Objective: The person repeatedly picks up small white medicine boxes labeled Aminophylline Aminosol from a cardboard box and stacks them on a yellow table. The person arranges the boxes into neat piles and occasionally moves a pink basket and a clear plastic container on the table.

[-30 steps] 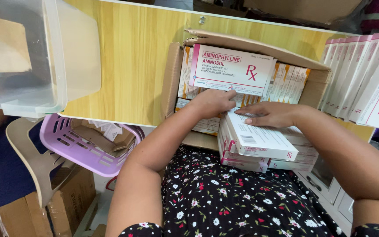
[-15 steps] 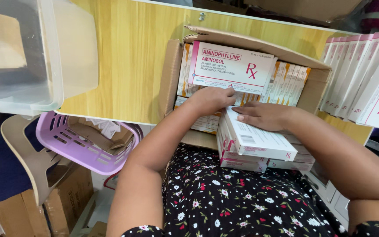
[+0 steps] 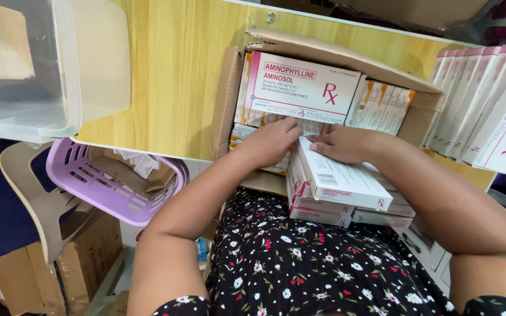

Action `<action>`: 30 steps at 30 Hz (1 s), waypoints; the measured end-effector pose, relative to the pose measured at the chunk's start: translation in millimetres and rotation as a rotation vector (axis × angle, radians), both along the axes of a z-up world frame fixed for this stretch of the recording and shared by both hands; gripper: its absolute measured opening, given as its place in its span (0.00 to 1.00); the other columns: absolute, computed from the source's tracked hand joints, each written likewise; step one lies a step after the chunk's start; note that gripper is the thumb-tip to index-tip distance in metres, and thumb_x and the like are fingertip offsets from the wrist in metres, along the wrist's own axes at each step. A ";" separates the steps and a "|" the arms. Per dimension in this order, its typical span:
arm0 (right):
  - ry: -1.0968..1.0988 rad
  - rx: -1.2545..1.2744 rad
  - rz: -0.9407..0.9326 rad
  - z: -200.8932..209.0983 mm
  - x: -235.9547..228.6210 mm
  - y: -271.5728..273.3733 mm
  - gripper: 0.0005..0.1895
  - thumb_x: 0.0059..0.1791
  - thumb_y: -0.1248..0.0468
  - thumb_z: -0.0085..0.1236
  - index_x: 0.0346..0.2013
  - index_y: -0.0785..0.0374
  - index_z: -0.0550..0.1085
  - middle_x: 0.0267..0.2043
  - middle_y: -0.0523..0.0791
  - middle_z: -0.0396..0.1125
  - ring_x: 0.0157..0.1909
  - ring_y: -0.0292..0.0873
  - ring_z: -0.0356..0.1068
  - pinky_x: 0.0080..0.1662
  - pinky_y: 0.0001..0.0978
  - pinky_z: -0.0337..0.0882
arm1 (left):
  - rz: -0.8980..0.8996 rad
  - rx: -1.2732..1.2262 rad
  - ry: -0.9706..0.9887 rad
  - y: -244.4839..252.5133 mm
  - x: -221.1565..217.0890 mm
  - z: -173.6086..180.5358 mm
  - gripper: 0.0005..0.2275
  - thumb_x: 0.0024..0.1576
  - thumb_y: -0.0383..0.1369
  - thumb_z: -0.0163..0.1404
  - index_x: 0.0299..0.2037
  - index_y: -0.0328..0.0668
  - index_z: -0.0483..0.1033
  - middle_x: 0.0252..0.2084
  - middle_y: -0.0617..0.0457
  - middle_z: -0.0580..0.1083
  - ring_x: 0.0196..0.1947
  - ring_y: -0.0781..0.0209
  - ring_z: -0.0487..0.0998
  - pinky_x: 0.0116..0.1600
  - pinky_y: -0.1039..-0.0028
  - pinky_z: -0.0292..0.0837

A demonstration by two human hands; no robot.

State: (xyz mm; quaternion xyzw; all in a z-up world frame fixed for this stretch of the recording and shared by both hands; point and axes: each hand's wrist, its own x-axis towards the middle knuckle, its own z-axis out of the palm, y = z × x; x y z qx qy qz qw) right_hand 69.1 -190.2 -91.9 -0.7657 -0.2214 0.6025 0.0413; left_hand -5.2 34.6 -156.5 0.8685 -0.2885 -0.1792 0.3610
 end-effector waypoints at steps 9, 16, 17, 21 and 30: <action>-0.036 0.056 0.003 10.4 5.3 10.7 0.30 0.54 0.40 0.35 0.67 0.46 0.68 0.52 0.57 0.72 0.55 0.60 0.70 0.61 0.48 0.67 | 0.044 0.082 -0.064 -0.5 -9.1 2.3 0.18 0.50 0.32 0.56 0.51 0.47 0.71 0.55 0.48 0.67 0.58 0.48 0.69 0.61 0.56 0.63; 0.074 -0.143 -0.040 24.9 12.3 26.3 0.27 0.55 0.43 0.38 0.61 0.48 0.74 0.47 0.52 0.77 0.45 0.56 0.79 0.54 0.43 0.76 | 0.048 0.063 -0.065 1.2 -6.4 -5.6 0.16 0.53 0.34 0.56 0.52 0.46 0.72 0.55 0.49 0.67 0.58 0.47 0.69 0.61 0.55 0.62; 0.075 -0.157 -0.034 23.1 13.6 29.4 0.27 0.55 0.43 0.38 0.58 0.52 0.76 0.45 0.52 0.77 0.45 0.56 0.80 0.53 0.43 0.76 | 0.041 0.057 -0.084 0.9 -4.4 -5.7 0.17 0.53 0.33 0.56 0.52 0.45 0.72 0.55 0.48 0.67 0.58 0.47 0.69 0.61 0.55 0.62; -0.079 0.013 0.052 6.2 6.6 30.0 0.27 0.54 0.43 0.40 0.51 0.55 0.80 0.46 0.51 0.75 0.50 0.56 0.73 0.55 0.47 0.70 | 0.038 0.034 -0.078 -1.3 0.6 -3.7 0.17 0.54 0.32 0.55 0.54 0.45 0.71 0.56 0.48 0.67 0.59 0.47 0.68 0.64 0.55 0.61; -0.117 0.060 -0.025 -34.6 -1.9 2.6 0.22 0.54 0.52 0.42 0.53 0.57 0.78 0.51 0.54 0.74 0.55 0.56 0.72 0.58 0.46 0.70 | 0.021 -0.348 0.120 -2.0 -16.6 15.3 0.31 0.43 0.23 0.53 0.63 0.33 0.64 0.58 0.38 0.69 0.61 0.38 0.68 0.65 0.54 0.63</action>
